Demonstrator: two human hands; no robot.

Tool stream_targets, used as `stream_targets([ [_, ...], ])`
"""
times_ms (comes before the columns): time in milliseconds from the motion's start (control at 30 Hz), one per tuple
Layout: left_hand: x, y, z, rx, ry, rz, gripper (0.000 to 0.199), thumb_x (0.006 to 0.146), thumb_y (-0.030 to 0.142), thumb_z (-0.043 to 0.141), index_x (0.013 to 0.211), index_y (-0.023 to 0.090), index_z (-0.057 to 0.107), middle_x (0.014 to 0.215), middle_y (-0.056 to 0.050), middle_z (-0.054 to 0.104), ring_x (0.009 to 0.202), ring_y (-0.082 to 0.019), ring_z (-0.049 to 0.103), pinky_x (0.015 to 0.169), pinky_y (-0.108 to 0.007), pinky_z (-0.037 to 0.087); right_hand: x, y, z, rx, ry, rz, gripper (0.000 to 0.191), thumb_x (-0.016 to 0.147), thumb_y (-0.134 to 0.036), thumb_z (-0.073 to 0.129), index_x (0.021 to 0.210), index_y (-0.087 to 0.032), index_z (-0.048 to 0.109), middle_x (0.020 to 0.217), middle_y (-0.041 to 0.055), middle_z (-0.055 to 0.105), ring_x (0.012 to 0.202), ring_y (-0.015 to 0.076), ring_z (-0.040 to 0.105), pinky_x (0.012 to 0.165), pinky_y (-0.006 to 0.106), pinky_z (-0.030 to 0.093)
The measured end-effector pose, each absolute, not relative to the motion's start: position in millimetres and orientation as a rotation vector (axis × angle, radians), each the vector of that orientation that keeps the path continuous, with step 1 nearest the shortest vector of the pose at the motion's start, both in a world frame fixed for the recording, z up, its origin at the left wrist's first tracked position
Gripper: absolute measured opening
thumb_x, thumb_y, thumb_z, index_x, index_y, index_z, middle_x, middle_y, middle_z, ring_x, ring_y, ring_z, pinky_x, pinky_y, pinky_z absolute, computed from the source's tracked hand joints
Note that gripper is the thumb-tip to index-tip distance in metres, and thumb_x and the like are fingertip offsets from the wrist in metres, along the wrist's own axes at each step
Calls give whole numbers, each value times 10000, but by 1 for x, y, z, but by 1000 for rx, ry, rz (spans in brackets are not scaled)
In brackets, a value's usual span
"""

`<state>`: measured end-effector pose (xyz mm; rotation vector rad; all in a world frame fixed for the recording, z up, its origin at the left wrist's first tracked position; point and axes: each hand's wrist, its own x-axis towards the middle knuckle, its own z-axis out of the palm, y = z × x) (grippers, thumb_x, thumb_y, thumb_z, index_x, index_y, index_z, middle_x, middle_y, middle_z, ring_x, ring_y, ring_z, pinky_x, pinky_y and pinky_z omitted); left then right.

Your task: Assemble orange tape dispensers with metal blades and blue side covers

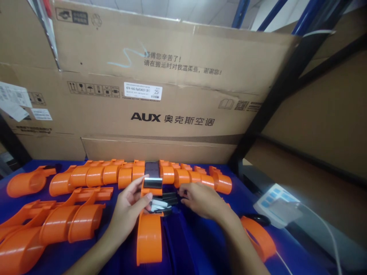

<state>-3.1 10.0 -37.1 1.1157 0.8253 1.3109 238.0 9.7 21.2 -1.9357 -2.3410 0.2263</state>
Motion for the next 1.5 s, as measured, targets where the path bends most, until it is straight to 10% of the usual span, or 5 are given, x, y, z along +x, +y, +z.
stream_targets([
  [533,-4,10,-36,1106,856,1287,728,760,364,829,1427,227,570,1012,-71,751,563,-124,650,538,-269,566,236,12,19,-1873,-2383,203,169,860,-144,616,813,-255,735,847,8,745,780,186,663,618,261,339],
  [833,-4,10,-35,1114,833,1297,664,781,344,819,1390,220,585,1076,-80,734,582,-114,644,543,-267,578,242,12,20,-2162,-2237,108,385,915,-477,605,653,-206,682,692,83,703,680,243,661,592,307,371],
  [1100,-4,8,-33,1116,851,1298,665,763,357,827,1375,228,602,1093,-76,737,576,-115,649,534,-271,581,233,10,13,-2217,-2238,50,199,837,-383,653,789,-199,715,917,151,763,874,336,715,660,362,429],
  [1500,-5,9,-34,1135,845,1272,643,794,335,808,1378,204,575,935,-43,727,572,-121,633,550,-280,590,253,-3,36,-2129,-2124,195,148,785,-328,631,890,-224,625,871,55,721,776,237,650,611,293,340],
])
